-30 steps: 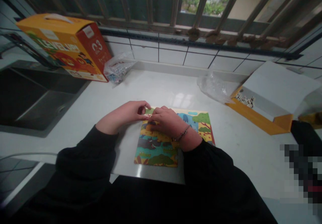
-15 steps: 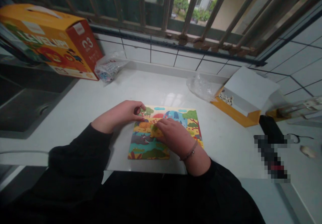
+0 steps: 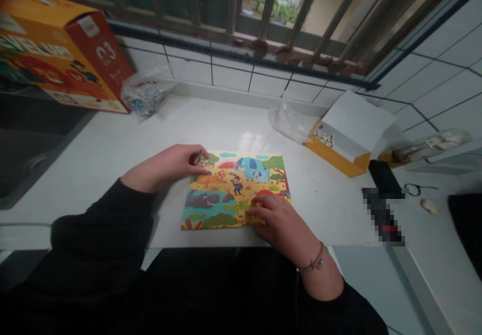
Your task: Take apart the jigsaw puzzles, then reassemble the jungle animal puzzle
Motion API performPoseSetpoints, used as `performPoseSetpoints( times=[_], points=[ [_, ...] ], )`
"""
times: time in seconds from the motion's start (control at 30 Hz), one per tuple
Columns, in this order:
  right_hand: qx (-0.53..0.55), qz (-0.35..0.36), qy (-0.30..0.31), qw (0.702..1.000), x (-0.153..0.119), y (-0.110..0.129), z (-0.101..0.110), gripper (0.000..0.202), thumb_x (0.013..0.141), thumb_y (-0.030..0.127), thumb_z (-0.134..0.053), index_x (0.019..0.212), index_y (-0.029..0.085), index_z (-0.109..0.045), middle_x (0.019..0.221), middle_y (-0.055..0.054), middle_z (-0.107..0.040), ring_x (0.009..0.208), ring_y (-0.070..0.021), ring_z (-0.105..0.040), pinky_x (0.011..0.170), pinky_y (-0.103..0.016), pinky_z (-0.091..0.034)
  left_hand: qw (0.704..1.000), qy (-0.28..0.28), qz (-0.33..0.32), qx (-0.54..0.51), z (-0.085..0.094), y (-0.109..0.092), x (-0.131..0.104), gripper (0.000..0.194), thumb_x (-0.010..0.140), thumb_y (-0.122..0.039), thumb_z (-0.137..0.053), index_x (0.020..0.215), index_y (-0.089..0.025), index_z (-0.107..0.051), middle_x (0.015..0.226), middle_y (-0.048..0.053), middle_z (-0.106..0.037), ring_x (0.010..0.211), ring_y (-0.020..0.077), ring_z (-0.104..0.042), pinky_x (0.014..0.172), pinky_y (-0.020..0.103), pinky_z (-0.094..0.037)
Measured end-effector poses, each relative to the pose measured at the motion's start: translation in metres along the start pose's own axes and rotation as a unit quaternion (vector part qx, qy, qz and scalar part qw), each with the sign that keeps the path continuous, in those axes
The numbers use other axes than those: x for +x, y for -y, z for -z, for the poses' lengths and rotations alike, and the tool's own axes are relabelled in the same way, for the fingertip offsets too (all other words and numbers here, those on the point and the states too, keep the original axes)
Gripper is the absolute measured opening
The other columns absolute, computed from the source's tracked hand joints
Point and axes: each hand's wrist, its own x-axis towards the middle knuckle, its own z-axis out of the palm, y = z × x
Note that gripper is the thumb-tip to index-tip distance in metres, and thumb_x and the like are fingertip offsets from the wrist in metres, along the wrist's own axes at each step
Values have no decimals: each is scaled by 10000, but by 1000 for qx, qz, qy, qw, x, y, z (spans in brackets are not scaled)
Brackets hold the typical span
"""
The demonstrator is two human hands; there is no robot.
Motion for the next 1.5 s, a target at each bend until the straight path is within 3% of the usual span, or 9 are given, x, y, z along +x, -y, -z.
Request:
performPoseSetpoints(
  times=[0.23,1.03,1.2,1.37,1.5],
  points=[
    [-26,-29,-11,999,-17,8,-10,489,890,62,-729,1315,304,-714,1437,-96,-681,1288,-312,-678,1081,-570,-608,1000,4,8,3,2,-4,-1,413,799,-447,-877,1113,-213,-745,854,8,-686,735,191,-597,674,327,-389],
    [-45,-51,-2,998,-9,20,-7,381,950,106,-688,1293,265,-737,1461,-109,-715,1304,-322,-685,1120,-577,-601,1000,5,-8,-9,1,3,0,424,820,-499,-853,1124,-229,-729,847,10,-693,730,190,-597,674,318,-393],
    [-47,-53,0,998,-8,25,-12,280,1025,208,-673,1294,255,-732,1464,-109,-728,1312,-327,-696,1131,-585,-606,1000,3,-7,-9,1,3,0,424,814,-511,-847,1113,-236,-726,851,11,-697,742,199,-610,673,326,-394],
    [-84,-75,-28,993,-9,20,-30,581,1012,322,-727,1574,279,-584,1718,-114,-513,1596,-378,-460,1296,-672,-425,1000,11,-1,-10,1,1,-1,421,824,-487,-840,1138,-231,-725,853,13,-701,752,208,-624,681,332,-401],
    [-106,-96,-3,990,-4,16,-43,631,1068,424,-652,1670,331,-490,1797,-100,-386,1672,-415,-320,1304,-756,-324,1000,-5,-20,11,0,3,0,393,839,-468,-843,1129,-228,-731,923,40,-710,815,226,-633,721,341,-435]
  ],
)
